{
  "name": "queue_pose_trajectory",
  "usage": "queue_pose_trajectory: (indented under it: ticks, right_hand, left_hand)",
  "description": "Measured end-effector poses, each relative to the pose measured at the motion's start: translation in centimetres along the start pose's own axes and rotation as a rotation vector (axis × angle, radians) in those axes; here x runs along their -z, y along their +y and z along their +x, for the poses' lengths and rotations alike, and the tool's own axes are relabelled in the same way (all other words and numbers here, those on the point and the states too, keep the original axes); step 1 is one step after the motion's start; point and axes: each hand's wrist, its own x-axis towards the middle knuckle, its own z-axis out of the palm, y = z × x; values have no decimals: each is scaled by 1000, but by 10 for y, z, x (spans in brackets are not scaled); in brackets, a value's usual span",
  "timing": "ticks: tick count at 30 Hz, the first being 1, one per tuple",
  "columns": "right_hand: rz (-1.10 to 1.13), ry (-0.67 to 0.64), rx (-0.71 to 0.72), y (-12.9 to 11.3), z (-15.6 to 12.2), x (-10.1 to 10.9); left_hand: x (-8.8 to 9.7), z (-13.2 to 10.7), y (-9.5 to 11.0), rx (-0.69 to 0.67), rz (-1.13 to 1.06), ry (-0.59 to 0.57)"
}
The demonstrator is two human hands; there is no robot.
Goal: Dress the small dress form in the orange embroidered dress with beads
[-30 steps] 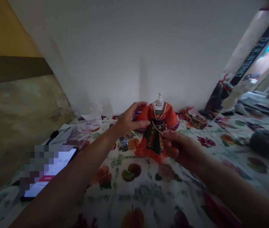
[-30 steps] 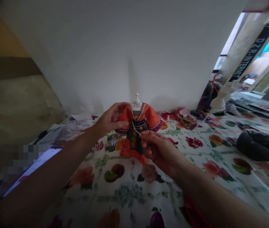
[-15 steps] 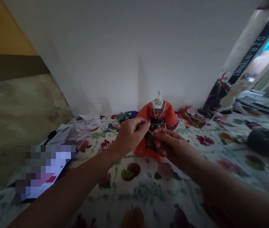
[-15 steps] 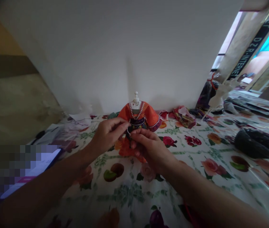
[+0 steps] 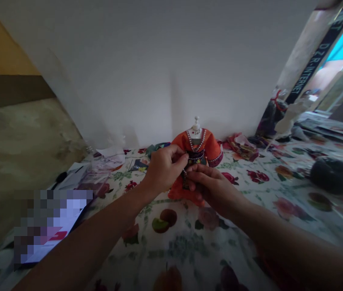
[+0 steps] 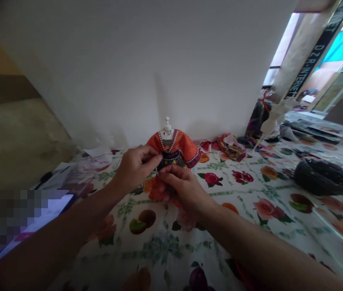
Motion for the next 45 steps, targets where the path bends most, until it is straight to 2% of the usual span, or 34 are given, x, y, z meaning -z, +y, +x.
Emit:
queue_pose_trajectory:
  ticks: [7, 11, 14, 17, 21, 26, 33, 40, 45]
  right_hand:
    - [10, 26, -10, -2, -1, 3]
    - [39, 27, -5, -3, -2, 5]
    - [82, 23, -7, -4, -5, 7]
    - [154, 25, -38, -7, -8, 8]
    - [239, 21, -96, -11, -12, 11]
    - [287, 22, -139, -15, -13, 16]
    - [280, 6, -142, -15, -14, 20]
    - [104, 77, -29, -9, -11, 28]
    - [-253, 138, 191, -11, -14, 27]
  left_hand:
    - [3, -2, 0, 30, -60, -57]
    - [7, -3, -2, 3, -81, -95]
    - [10, -7, -4, -30, -52, -81]
    - [11, -15, -7, -126, 53, -13]
    - [8, -26, -14, -328, 189, 75]
    - [4, -22, -17, -579, 346, 39]
    - [2, -8, -13, -706, 417, 17]
    - [3, -5, -8, -748, 440, -13]
    - [4, -5, -4, -702, 433, -48]
